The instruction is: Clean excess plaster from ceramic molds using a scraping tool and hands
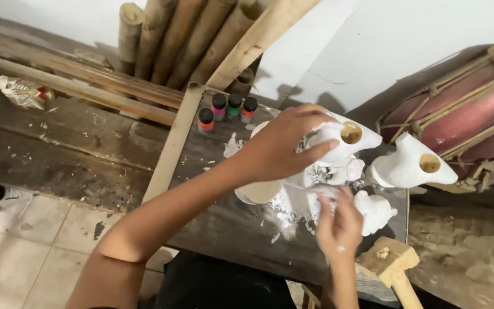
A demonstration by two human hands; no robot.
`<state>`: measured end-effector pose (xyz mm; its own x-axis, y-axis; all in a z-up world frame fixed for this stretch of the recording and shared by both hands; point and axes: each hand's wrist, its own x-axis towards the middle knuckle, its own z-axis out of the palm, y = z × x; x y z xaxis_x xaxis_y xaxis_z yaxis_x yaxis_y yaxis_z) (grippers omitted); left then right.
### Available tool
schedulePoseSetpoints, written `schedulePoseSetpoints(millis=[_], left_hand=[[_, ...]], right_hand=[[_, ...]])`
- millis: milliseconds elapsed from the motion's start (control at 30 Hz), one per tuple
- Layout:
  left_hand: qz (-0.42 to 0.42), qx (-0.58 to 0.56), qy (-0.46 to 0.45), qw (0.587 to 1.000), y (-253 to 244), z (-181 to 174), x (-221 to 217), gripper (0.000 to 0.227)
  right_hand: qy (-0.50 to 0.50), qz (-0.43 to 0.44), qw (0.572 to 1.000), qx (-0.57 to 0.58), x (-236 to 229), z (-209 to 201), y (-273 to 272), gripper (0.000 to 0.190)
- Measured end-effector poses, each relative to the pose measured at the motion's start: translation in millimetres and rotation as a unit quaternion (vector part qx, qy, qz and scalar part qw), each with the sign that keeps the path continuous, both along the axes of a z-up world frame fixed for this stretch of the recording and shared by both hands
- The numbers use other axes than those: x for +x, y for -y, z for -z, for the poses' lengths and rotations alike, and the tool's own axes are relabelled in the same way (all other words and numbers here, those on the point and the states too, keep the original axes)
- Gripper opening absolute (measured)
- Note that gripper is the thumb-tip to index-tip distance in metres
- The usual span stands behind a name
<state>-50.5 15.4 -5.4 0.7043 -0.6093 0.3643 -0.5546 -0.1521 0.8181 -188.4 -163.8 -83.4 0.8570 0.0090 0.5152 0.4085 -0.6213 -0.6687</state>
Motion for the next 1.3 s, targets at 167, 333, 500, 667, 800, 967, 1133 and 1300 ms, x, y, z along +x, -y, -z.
schedulePoseSetpoints(millis=[167, 333, 500, 667, 800, 967, 1133, 1300], left_hand=[[-0.051, -0.058, 0.104, 0.992, -13.9, 7.0, -23.0, 0.028], [-0.087, -0.122, 0.121, 0.981, -20.6, 18.2, -35.5, 0.022], [-0.166, -0.087, 0.069, 0.980, -24.3, 30.6, -43.8, 0.019], [-0.186, -0.098, 0.079, 0.974, -23.9, 38.7, -45.5, 0.018], [-0.204, -0.115, 0.080, 0.969, -20.9, 47.7, -46.4, 0.019], [-0.192, -0.120, 0.081, 0.971, -18.1, 40.1, -48.8, 0.022], [-0.197, -0.176, 0.069, 0.962, -14.4, 34.4, -51.7, 0.020], [-0.220, -0.169, 0.065, 0.959, -16.3, 29.5, -56.4, 0.013]], right_hand=[[-0.040, -0.079, 0.985, -0.145, 33.5, 9.9, -19.0, 0.015], [-0.195, -0.075, 0.950, -0.232, 56.0, 9.8, -33.4, 0.013], [-0.295, -0.042, 0.893, -0.338, 63.7, -24.9, -57.7, 0.038], [-0.164, -0.072, 0.919, -0.351, 56.6, 24.0, -34.5, 0.021], [-0.038, -0.090, 0.951, -0.294, 50.8, 31.4, -33.9, 0.013], [-0.018, -0.040, 0.985, -0.167, 36.1, 24.4, -22.2, 0.016], [-0.068, 0.076, 0.992, 0.072, 14.5, 2.1, -6.7, 0.017], [-0.020, 0.154, 0.926, 0.343, -2.4, 12.8, 26.6, 0.017]])
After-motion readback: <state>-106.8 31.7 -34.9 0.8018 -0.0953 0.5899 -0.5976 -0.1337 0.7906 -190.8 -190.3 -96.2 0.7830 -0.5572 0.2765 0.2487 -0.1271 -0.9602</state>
